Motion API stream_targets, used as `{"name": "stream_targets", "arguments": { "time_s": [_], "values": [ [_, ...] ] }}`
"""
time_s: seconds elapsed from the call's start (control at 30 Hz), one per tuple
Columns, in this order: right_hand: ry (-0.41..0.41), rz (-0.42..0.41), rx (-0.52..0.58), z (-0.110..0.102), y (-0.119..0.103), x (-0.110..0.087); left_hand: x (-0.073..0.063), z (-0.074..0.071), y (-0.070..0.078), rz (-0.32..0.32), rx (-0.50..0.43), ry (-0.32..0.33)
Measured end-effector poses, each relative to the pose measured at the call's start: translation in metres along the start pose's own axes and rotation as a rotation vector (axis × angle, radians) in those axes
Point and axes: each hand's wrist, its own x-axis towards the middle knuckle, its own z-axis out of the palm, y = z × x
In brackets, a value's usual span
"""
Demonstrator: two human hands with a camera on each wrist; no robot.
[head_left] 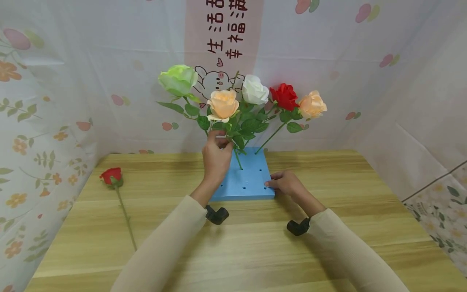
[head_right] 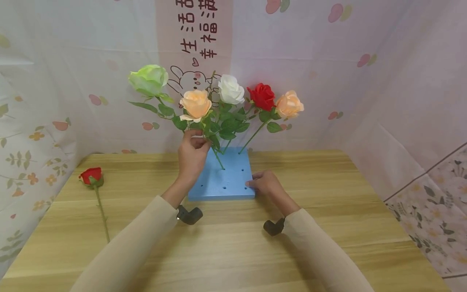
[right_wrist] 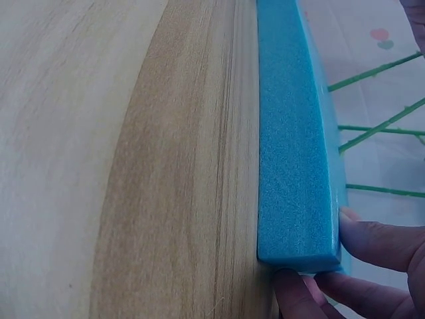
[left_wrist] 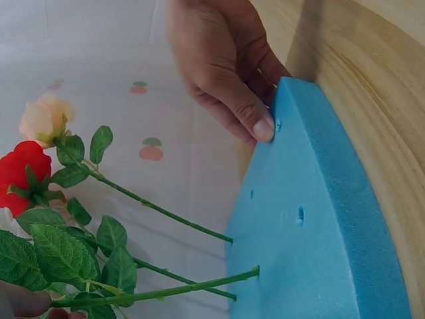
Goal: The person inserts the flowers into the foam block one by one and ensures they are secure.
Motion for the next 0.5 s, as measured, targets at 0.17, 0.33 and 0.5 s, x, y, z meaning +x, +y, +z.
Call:
{"name": "stream_targets", "arguments": {
  "time_s": [0.17, 0.33, 0.5],
  "values": [
    [-0.003, -0.003, -0.002, 0.0, 0.0, 0.0, -0.004, -0.004, -0.001, -0.009, -0.007, -0.007],
    [0.004, -0.005, 0.002, 0.0, 0.0, 0.0, -0.009, -0.012, 0.0, -0.011, -0.013, -0.016],
    [0.007, -0.006, 0.002, 0.0, 0.001, 0.0, -0.011, -0.026, 0.002, -0.025, -0.008, -0.025]
  ]
}}
